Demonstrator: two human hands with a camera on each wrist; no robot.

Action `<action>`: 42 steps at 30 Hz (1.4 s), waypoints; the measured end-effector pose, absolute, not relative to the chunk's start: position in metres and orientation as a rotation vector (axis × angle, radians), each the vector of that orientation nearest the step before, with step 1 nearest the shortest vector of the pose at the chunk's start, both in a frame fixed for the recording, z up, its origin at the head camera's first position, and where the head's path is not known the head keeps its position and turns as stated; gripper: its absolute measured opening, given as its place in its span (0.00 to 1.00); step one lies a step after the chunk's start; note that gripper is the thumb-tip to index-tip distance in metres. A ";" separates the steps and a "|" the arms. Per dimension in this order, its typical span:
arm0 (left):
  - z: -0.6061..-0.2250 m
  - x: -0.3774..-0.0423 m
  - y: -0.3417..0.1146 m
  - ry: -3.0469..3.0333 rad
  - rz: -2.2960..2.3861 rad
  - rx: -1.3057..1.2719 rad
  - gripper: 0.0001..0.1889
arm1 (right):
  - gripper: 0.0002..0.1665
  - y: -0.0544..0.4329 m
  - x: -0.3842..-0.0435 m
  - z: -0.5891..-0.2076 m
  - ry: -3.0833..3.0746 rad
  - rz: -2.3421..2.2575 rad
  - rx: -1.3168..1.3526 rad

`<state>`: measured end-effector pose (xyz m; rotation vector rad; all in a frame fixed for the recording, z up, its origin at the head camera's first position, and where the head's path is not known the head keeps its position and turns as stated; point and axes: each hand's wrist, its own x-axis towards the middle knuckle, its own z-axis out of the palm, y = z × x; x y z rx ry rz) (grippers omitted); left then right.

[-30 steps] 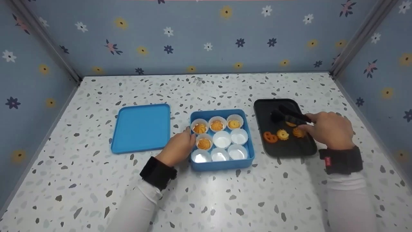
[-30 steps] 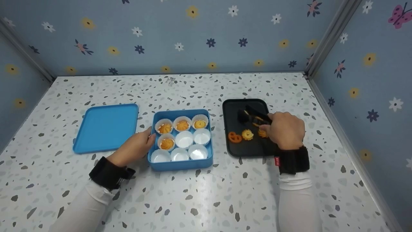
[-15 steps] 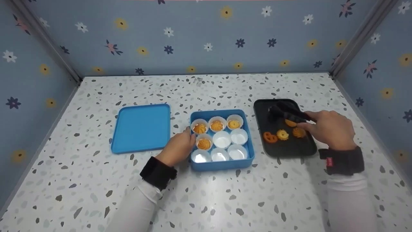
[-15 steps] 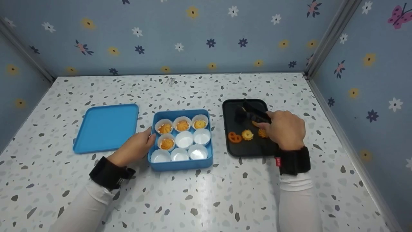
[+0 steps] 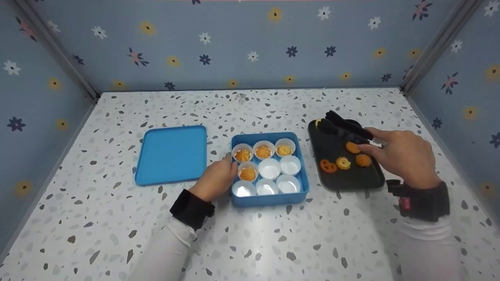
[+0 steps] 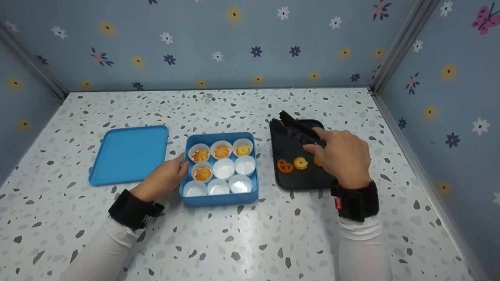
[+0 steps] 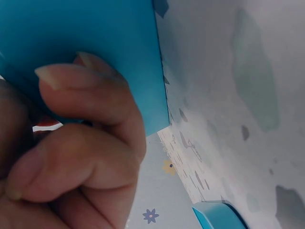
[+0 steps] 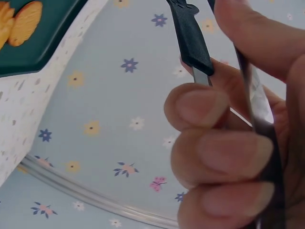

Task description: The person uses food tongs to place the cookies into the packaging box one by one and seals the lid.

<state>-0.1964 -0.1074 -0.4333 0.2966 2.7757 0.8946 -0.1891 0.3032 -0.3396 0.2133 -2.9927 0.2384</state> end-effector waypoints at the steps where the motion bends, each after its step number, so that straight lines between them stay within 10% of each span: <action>1: -0.433 -0.196 -0.108 2.773 0.894 0.295 0.31 | 0.38 0.301 -0.187 -0.338 -2.976 0.234 0.233; 42: -0.433 -0.196 -0.108 2.791 0.894 0.313 0.31 | 0.31 0.198 -0.170 -0.380 -2.897 0.005 0.745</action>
